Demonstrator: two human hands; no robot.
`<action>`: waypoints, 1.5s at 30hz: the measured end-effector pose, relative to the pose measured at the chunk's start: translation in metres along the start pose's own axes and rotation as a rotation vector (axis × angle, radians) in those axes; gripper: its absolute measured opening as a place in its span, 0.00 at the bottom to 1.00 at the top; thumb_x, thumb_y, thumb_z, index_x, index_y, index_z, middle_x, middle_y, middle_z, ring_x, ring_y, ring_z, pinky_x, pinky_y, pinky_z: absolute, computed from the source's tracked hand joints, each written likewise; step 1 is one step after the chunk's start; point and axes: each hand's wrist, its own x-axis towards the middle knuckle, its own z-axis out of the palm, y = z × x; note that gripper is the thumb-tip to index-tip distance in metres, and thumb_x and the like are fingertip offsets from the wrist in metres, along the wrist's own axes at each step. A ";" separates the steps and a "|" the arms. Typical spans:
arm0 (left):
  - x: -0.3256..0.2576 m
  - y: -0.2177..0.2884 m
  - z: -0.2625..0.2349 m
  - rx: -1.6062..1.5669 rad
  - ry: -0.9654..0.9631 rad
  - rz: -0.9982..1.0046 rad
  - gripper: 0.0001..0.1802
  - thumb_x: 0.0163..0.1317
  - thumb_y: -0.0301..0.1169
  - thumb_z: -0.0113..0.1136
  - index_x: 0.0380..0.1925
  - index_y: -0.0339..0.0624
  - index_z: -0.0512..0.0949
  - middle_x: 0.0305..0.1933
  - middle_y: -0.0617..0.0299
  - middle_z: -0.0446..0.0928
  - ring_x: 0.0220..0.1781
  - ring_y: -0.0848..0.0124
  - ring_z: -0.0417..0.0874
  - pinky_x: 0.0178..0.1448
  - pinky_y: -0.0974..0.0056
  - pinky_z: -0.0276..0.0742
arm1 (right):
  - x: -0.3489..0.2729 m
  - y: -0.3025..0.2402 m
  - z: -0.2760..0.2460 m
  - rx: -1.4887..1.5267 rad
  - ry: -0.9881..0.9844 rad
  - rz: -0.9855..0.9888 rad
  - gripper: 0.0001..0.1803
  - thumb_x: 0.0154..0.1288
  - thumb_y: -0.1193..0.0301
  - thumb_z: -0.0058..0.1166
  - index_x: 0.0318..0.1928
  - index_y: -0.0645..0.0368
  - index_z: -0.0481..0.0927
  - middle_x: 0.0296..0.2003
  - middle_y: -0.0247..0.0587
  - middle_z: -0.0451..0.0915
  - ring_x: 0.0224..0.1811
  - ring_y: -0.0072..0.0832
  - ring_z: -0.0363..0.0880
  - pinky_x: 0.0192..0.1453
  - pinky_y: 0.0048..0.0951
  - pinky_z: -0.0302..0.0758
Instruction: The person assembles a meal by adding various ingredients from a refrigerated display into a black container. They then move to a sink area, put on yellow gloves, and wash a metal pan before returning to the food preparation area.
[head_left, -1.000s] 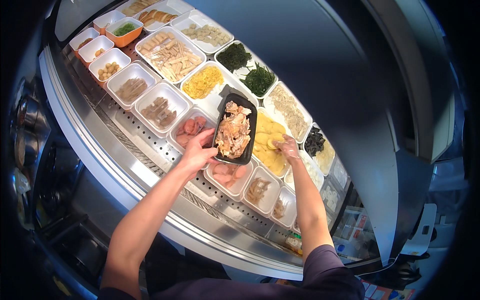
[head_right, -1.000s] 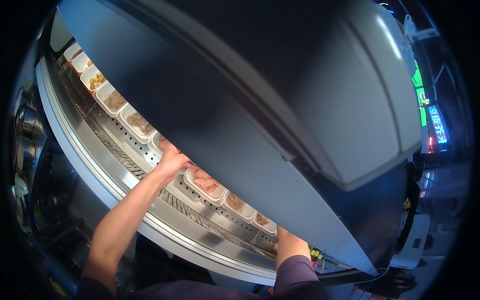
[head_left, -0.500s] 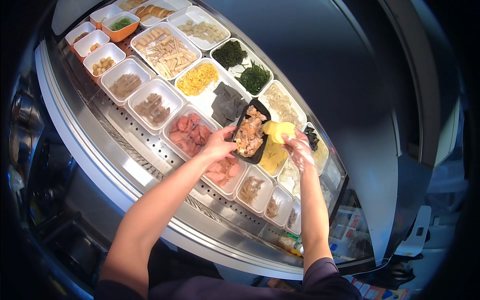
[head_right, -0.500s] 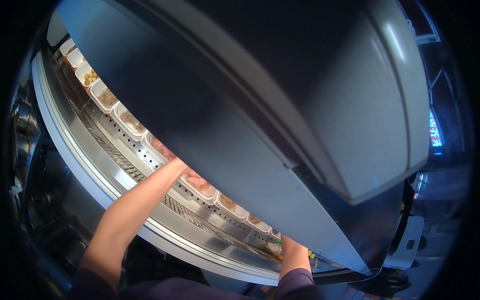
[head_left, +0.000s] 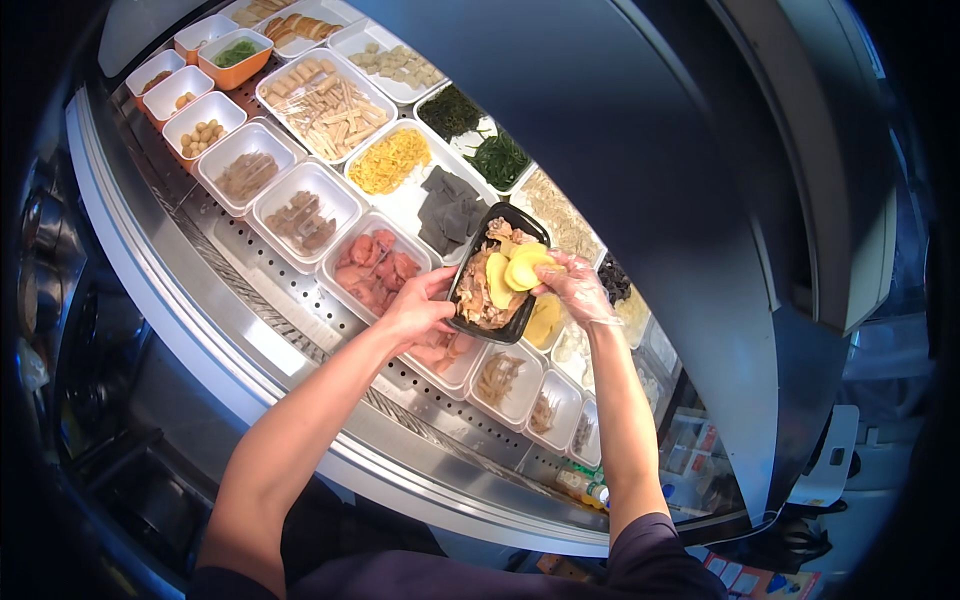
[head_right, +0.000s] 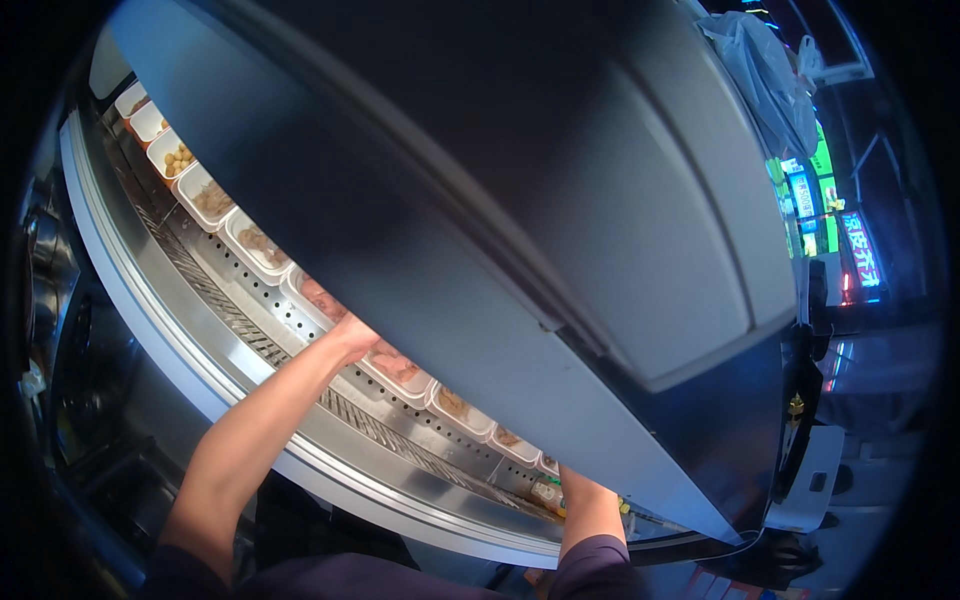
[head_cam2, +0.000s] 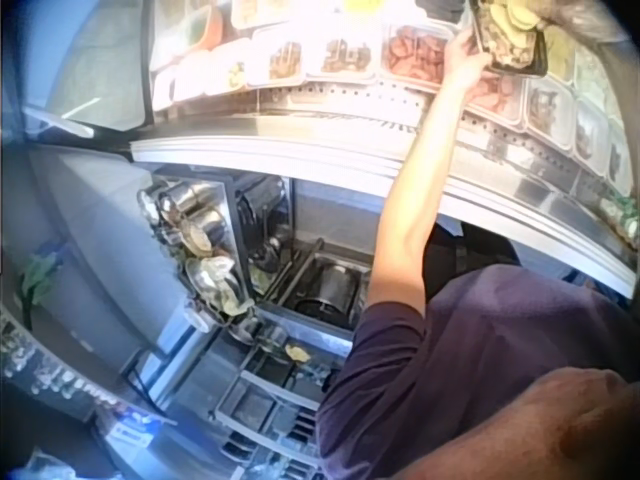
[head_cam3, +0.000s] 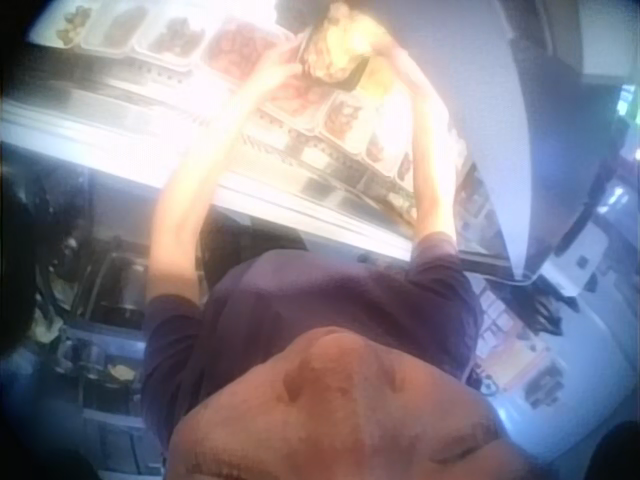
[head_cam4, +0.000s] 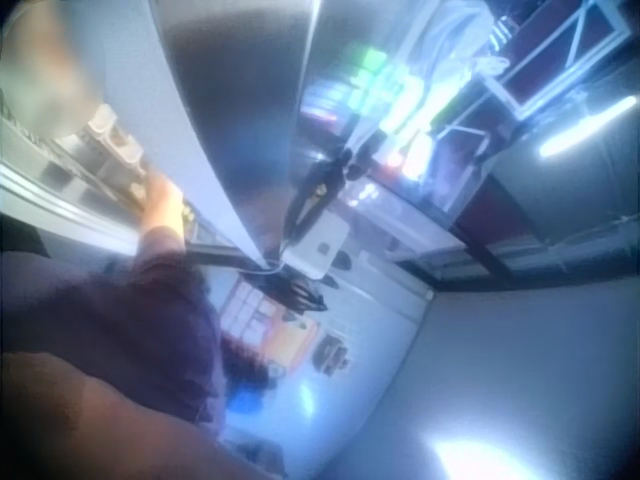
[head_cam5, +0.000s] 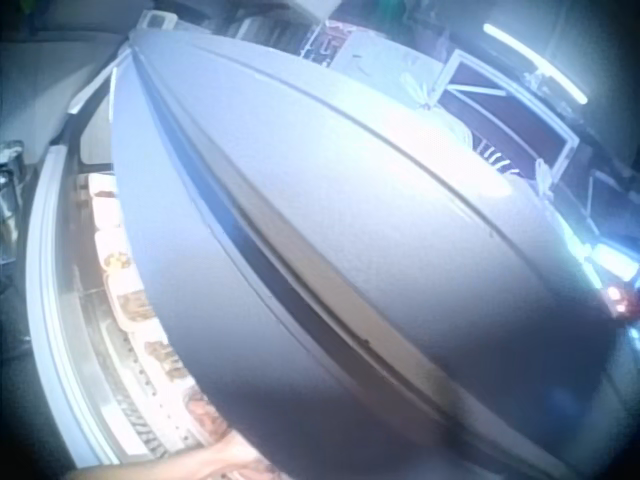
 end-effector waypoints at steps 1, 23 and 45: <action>-0.003 0.004 0.002 0.013 0.008 0.003 0.38 0.56 0.14 0.52 0.70 0.38 0.61 0.66 0.52 0.71 0.55 0.63 0.81 0.45 0.63 0.86 | 0.000 0.000 0.004 -0.041 -0.018 -0.028 0.13 0.68 0.74 0.59 0.49 0.69 0.79 0.40 0.38 0.84 0.34 0.19 0.82 0.40 0.21 0.80; -0.020 -0.004 -0.023 -0.080 -0.070 -0.005 0.39 0.57 0.15 0.53 0.72 0.36 0.57 0.64 0.54 0.72 0.57 0.63 0.81 0.49 0.60 0.87 | -0.014 -0.040 0.029 -0.343 0.318 -0.121 0.11 0.71 0.71 0.54 0.49 0.63 0.82 0.33 0.34 0.84 0.31 0.18 0.81 0.34 0.21 0.77; -0.052 0.023 -0.046 -0.059 0.010 0.065 0.38 0.55 0.14 0.53 0.70 0.36 0.61 0.63 0.53 0.72 0.53 0.65 0.82 0.47 0.62 0.87 | -0.014 0.041 -0.016 -0.113 0.460 -0.169 0.19 0.64 0.69 0.60 0.53 0.68 0.80 0.41 0.43 0.84 0.42 0.24 0.82 0.49 0.26 0.78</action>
